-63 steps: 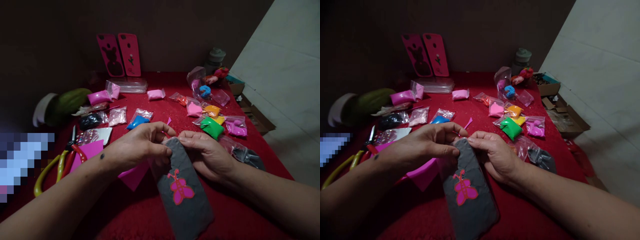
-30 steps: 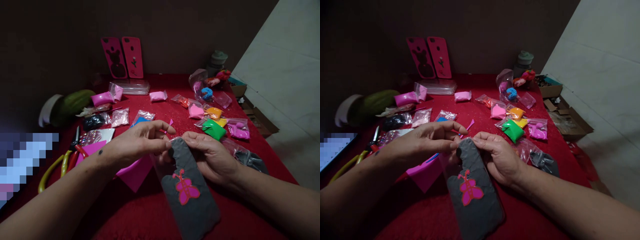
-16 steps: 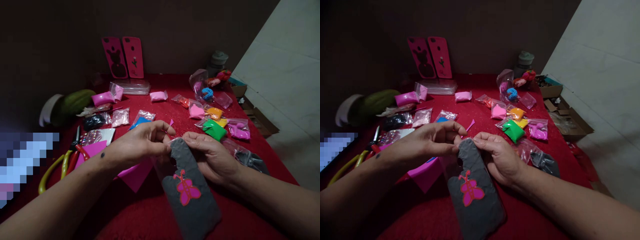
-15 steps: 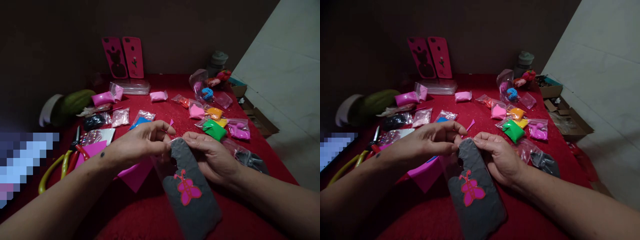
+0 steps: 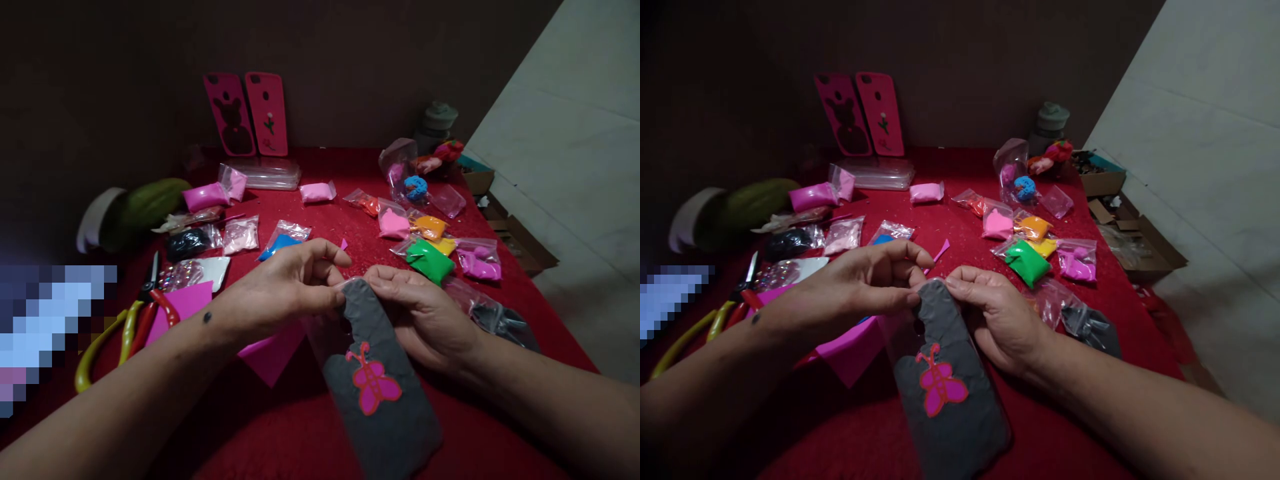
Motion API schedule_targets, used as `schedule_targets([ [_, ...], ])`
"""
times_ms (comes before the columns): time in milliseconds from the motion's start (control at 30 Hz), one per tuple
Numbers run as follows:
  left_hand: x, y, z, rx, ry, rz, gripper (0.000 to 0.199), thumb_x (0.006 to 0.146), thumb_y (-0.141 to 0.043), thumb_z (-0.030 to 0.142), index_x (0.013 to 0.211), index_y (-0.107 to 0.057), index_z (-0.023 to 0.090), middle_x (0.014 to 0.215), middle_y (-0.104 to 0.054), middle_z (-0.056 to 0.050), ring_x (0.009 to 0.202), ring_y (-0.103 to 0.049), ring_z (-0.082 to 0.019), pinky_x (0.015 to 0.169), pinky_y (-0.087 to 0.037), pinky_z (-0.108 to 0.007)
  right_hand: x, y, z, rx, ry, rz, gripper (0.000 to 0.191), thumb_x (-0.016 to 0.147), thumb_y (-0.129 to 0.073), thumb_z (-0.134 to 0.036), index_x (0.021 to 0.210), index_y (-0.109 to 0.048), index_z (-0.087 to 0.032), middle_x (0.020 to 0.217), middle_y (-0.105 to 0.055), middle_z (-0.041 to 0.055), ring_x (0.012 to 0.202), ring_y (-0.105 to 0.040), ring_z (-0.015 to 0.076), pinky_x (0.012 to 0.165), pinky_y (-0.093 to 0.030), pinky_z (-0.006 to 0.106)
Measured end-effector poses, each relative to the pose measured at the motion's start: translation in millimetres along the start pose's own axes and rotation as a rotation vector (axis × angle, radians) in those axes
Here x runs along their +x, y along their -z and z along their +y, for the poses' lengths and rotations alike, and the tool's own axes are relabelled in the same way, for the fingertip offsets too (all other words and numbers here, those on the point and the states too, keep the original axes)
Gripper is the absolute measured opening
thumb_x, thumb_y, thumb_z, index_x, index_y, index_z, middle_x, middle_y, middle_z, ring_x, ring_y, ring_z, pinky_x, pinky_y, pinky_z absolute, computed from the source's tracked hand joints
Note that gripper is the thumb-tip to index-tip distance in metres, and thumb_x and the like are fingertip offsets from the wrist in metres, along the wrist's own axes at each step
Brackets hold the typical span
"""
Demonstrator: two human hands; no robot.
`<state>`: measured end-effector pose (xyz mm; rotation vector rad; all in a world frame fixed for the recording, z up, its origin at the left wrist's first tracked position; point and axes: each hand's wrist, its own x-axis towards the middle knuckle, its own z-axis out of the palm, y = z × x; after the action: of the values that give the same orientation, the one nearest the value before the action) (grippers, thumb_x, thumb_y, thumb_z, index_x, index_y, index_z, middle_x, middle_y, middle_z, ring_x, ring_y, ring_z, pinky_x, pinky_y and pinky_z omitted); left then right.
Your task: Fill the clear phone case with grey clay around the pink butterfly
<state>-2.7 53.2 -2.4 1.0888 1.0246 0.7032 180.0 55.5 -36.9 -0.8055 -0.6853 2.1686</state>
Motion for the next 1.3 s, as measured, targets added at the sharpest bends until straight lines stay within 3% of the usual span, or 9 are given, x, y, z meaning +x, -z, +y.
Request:
schedule_targets([
  [400,0.9,4.0,-5.1,-0.053,-0.002,-0.077,0.026,0.077,-0.066,0.013,0.098,-0.051,0.017,0.069,-0.062,0.002,0.056,-0.060,-0.011,0.057,-0.050,-0.026,-0.1,0.2,0.9,-0.003,-0.012,-0.011,0.014,0.073,-0.073,-0.018,0.066,-0.063,-0.012,0.064,-0.065,0.0035,0.056,-0.060,0.0112,0.056,-0.049,0.021],
  [600,2.2,0.5,-6.6,-0.039,-0.044,-0.010,0.021,0.080,-0.063,0.013,0.096,-0.050,0.018,0.067,-0.061,0.002,0.054,-0.058,-0.011,0.054,-0.048,-0.023,0.0,0.2,0.2,0.003,-0.011,-0.015,0.014,0.074,-0.073,-0.017,0.066,-0.063,-0.011,0.064,-0.065,0.0033,0.056,-0.060,0.0106,0.057,-0.050,0.020],
  [900,-1.9,2.4,-4.0,-0.039,-0.043,-0.043,0.016,0.083,-0.060,0.015,0.097,-0.054,0.016,0.071,-0.065,0.000,0.056,-0.061,-0.012,0.057,-0.050,-0.025,-1.3,-0.6,-1.0,-0.013,-0.006,-0.022,0.016,0.074,-0.073,-0.019,0.065,-0.062,-0.012,0.064,-0.065,0.0030,0.057,-0.060,0.0114,0.058,-0.049,0.022],
  [1033,-1.9,2.2,-5.6,-0.064,-0.013,-0.062,0.024,0.080,-0.068,0.018,0.099,-0.053,0.017,0.069,-0.064,0.001,0.056,-0.062,-0.012,0.056,-0.051,-0.025,-0.8,0.1,-0.4,-0.025,-0.005,-0.002,0.017,0.072,-0.075,-0.022,0.066,-0.062,-0.013,0.066,-0.065,0.0028,0.060,-0.060,0.0126,0.063,-0.050,0.025],
  [1167,-0.9,0.5,-6.8,-0.085,-0.002,-0.084,0.034,0.074,-0.073,0.013,0.101,-0.052,0.019,0.071,-0.065,0.002,0.058,-0.062,-0.012,0.058,-0.051,-0.025,-0.5,-0.2,0.2,-0.001,-0.001,-0.021,0.017,0.074,-0.074,-0.020,0.064,-0.061,-0.013,0.064,-0.065,0.0028,0.056,-0.060,0.0124,0.058,-0.048,0.024],
  [1300,0.8,-5.3,-8.1,-0.035,-0.014,-0.025,0.037,0.072,-0.074,0.013,0.100,-0.051,0.017,0.069,-0.063,0.003,0.059,-0.061,-0.012,0.059,-0.050,-0.025,-1.3,-0.6,0.7,-0.011,0.010,0.004,0.016,0.075,-0.072,-0.018,0.064,-0.061,-0.012,0.062,-0.063,0.0028,0.055,-0.058,0.0113,0.055,-0.046,0.022],
])
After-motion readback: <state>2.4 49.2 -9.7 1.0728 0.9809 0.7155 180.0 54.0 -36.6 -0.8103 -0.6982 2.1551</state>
